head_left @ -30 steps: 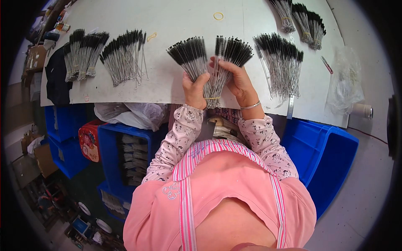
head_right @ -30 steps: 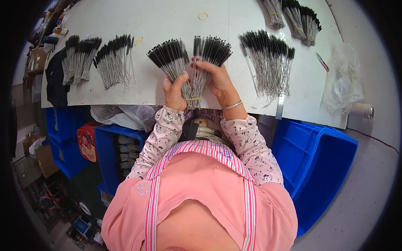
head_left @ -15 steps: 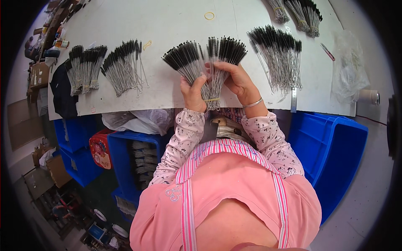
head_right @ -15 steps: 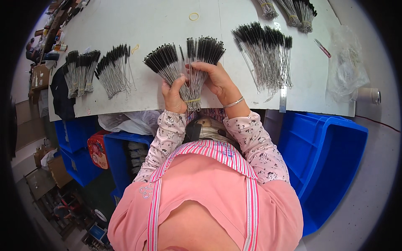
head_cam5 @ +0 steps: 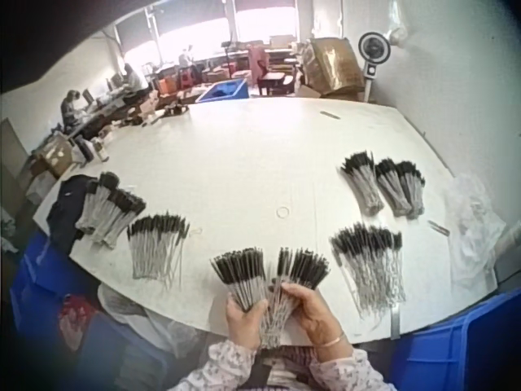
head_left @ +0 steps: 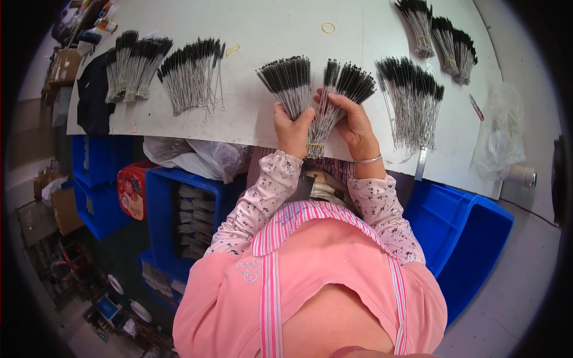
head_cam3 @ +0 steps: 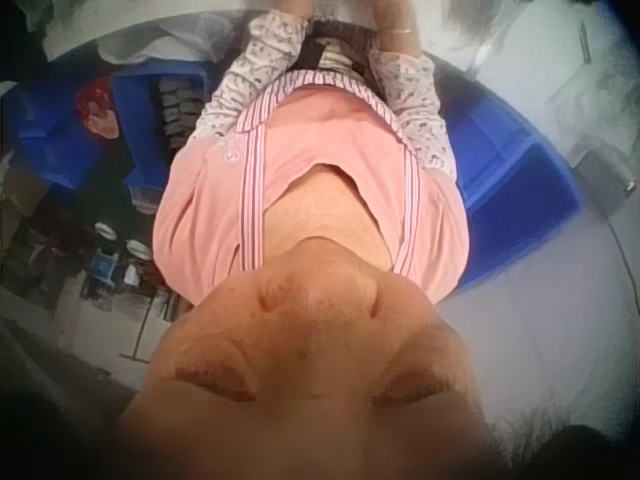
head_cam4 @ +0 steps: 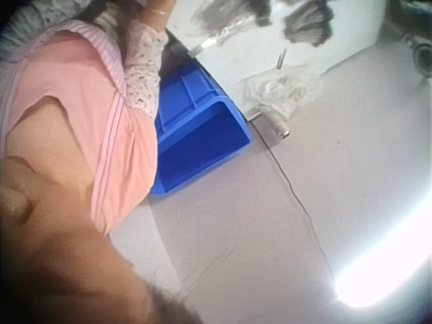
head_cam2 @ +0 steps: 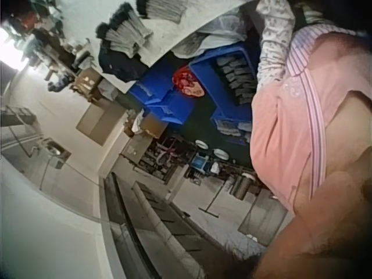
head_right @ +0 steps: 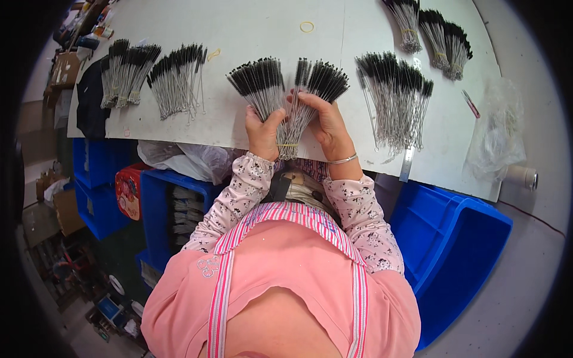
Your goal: The person gathers bundles of wire brushes from a table and a blue bin, aligns them by hand, and secures them with rubber bands. The person repeatedly picks up loose bundles, arranges them into neat stacks, and ties them together before placing the finished bundles back into the bin or on the table.
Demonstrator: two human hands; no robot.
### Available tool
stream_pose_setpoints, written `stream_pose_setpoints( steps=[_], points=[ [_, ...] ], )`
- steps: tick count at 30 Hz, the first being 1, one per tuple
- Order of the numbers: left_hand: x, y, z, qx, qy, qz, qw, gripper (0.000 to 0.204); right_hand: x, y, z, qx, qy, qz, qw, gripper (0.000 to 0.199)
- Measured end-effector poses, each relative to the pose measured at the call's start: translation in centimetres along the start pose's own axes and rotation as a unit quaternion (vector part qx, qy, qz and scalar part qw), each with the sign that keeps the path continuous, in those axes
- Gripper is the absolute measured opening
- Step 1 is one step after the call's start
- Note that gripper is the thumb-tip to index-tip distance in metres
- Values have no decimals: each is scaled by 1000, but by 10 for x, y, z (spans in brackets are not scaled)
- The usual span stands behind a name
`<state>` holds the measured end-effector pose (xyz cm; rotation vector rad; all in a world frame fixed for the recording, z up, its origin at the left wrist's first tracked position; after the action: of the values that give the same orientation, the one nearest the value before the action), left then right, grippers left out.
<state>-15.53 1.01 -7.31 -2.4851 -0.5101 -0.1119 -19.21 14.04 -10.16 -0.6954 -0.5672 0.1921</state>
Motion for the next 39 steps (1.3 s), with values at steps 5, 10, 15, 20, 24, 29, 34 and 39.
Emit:
stream_pose_setpoints(
  steps=[5,10,15,20,24,29,34,39],
  points=[
    [0,1,2,-45,-3,-8,999,32,-1,2,-3,-54,3,5,999,30],
    [1,1,9,-37,24,-2,999,36,4,0,0,-27,-18,-1,999,32],
    [-1,6,16,-9,35,-13,999,36,2,2,-2,-22,-25,-4,999,33],
    [-1,3,17,53,79,-5,995,34,5,-3,-3,-27,-47,-17,998,27],
    [-3,-6,11,64,94,40,993,32,3,-3,-4,-32,-56,-16,998,24],
    [-7,-7,3,74,82,38,993,33,5,-13,5,-29,3,-31,999,20],
    [-8,-4,6,56,104,38,992,34,6,-17,6,-29,18,-10,999,22],
    [-4,-14,-3,67,69,60,994,35,6,-21,5,-26,-1,1,1000,23]
  ],
)
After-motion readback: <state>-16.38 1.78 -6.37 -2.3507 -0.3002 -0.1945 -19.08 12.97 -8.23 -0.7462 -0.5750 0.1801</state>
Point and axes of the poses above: each hand's wrist, its own x-axis away from the middle knuckle, its own y-axis out of the back of the hand, z = x × y, the point moved 10 cm from there along -x, towards the middle knuckle, and after that the axes turned 8 degrees about x, right-handed, at the moved point
